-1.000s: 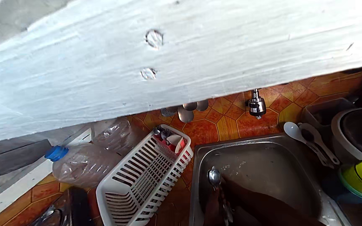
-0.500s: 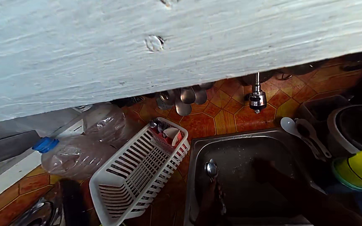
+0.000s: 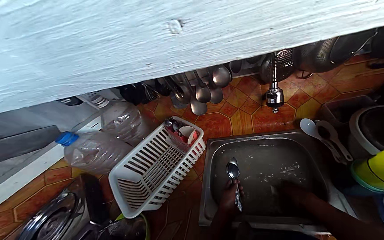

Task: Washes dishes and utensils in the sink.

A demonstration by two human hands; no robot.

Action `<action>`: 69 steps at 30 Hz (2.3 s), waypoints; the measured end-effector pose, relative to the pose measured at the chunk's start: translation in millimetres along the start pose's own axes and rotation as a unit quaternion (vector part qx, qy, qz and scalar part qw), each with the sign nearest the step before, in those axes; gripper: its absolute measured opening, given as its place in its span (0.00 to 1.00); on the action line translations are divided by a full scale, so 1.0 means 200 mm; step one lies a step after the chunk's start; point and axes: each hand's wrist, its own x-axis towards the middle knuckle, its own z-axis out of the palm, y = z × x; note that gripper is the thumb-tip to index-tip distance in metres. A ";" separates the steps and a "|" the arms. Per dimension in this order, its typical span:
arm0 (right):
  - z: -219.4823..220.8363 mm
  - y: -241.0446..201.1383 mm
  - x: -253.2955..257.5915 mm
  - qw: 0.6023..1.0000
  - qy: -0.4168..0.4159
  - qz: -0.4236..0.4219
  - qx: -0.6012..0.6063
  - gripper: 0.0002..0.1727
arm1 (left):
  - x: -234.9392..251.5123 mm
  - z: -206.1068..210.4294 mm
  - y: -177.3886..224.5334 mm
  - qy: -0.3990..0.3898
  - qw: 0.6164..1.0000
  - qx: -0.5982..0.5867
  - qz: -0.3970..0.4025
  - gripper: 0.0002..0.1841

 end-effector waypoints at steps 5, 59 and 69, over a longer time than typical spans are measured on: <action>0.07 -0.07 0.00 0.999 0.019 -0.031 -0.028 0.27 | 0.02 -0.01 0.01 0.044 0.999 -0.007 -0.015 0.11; -0.41 -0.22 0.00 0.867 0.265 -0.098 0.410 0.07 | -0.03 0.24 0.07 -0.068 0.965 0.228 0.112 0.19; -0.38 -0.21 0.15 0.828 0.398 -0.013 0.395 0.10 | 0.05 0.18 0.01 -0.015 0.883 0.465 0.056 0.19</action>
